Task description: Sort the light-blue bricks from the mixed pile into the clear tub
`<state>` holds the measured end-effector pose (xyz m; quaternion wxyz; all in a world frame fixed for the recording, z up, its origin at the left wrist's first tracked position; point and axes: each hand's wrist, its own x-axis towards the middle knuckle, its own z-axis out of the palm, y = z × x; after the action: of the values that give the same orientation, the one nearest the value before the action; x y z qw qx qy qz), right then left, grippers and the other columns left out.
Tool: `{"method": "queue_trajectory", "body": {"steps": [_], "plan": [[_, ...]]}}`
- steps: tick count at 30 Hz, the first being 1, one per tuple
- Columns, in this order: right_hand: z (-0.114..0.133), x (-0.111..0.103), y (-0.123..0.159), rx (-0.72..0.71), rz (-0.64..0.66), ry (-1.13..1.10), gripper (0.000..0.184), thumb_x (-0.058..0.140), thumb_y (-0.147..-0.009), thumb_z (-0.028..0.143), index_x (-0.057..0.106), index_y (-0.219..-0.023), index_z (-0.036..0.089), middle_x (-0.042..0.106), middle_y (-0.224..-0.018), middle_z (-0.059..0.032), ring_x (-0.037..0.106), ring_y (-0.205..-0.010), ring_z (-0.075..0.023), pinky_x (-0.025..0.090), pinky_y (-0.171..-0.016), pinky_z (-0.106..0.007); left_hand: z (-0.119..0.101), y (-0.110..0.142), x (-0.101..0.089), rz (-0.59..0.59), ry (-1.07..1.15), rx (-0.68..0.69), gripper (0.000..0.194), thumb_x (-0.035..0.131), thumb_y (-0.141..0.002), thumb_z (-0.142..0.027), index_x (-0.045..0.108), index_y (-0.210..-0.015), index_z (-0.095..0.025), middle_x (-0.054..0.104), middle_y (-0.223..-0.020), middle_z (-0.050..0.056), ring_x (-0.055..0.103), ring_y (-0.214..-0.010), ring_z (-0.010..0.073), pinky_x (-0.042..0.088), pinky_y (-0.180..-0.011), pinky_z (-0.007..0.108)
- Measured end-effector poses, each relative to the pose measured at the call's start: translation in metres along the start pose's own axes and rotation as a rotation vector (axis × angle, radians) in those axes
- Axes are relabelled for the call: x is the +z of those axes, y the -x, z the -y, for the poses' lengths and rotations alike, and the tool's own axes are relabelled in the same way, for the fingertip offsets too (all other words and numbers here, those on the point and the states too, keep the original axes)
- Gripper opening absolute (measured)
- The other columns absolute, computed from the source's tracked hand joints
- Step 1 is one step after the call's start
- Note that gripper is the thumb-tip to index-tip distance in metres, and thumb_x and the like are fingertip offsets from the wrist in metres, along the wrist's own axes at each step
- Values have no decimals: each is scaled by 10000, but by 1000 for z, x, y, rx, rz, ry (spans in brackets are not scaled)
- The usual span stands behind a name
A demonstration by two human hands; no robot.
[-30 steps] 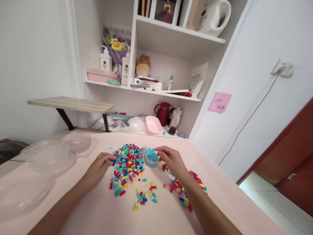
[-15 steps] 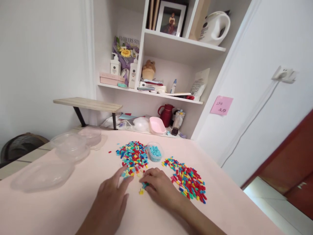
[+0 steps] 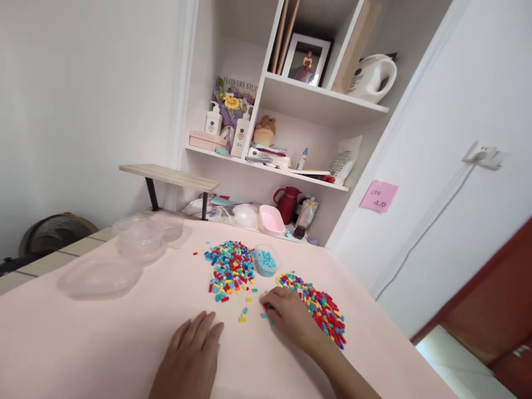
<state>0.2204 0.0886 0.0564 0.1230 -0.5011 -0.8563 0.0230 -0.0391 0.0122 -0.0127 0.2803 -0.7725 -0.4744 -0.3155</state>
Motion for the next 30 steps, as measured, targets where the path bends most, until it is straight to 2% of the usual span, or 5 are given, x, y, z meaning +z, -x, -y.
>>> {"method": "queue_trajectory", "body": {"steps": [7,13,25,28,30], "plan": [[9,-1,9,-19,-103,32,256,569,-910,109,751,-1011,258,639,-1262,-68,586,-1152,-239,424,-975,-386,-3,1,1,-3,57,-53,340,484,-861,-201,647,-1154,-259,715,-1210,31,668,-1104,216,462,-924,385],[14,0,10,-50,-123,32,158,660,-880,151,768,-872,266,676,-1130,-43,595,-1053,-226,416,-926,-379,-4,1,3,8,21,-44,353,479,-860,-190,647,-1163,-255,710,-1222,29,653,-1125,207,432,-957,382],[17,6,4,-7,-18,70,236,583,-835,77,746,-861,245,718,-942,-31,598,-978,-217,376,-855,-328,-5,1,1,-10,-26,-25,378,496,-822,-146,630,-1163,-239,712,-1204,31,634,-1119,194,351,-996,375],[6,-3,-7,-19,-121,-3,228,599,-782,67,747,-832,233,727,-923,-40,615,-956,-220,402,-867,-326,-3,0,1,-34,-52,-11,377,490,-813,-143,636,-1148,-237,722,-1179,31,646,-1092,192,351,-986,374],[-7,-15,-22,2,-283,-102,200,598,-794,109,748,-856,227,731,-942,-52,629,-929,-218,430,-870,-332,-2,0,1,-56,-77,5,379,483,-801,-136,643,-1131,-235,730,-1159,28,656,-1071,189,353,-980,372]]}}
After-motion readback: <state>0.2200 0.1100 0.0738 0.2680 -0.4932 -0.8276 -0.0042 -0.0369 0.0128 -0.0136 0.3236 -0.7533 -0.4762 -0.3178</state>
